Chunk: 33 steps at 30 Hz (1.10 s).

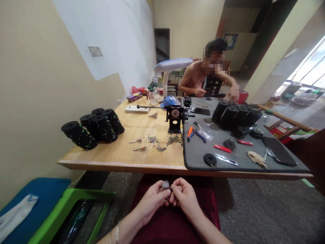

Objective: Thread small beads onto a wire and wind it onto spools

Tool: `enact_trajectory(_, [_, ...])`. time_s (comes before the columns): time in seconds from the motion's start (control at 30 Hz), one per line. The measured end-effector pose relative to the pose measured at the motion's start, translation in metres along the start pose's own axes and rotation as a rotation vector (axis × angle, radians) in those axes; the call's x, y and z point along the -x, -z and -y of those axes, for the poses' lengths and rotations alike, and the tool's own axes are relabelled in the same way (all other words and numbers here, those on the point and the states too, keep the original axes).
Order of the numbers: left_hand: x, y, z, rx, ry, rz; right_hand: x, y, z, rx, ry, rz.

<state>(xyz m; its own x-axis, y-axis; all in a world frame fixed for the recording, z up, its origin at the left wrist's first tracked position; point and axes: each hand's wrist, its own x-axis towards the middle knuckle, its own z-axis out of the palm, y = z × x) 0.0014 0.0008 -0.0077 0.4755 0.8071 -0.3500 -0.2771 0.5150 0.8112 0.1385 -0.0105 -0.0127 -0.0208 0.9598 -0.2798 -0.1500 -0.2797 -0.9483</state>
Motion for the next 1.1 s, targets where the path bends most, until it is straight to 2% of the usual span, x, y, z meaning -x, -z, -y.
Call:
enact_trajectory(0.2, [-0.0008,-0.0010,-0.0013,-0.032,0.001,-0.010,-0.0015,0.0001,-0.0039,-0.014,-0.035,0.034])
enact_trajectory(0.43, [-0.0062,0.0067,0.0048,0.005,-0.020,-0.147,0.0054,0.0035,-0.0036,-0.060,-0.132,0.103])
enact_trajectory(0.6, [-0.0068,0.0053,0.0035,-0.009,-0.022,-0.171,0.0065,0.0024,-0.0040,-0.059,-0.178,0.163])
enact_trajectory(1.1, [-0.0056,0.0040,0.0015,-0.306,-0.232,-0.248,0.0048,0.0012,-0.0017,-0.106,-0.236,0.170])
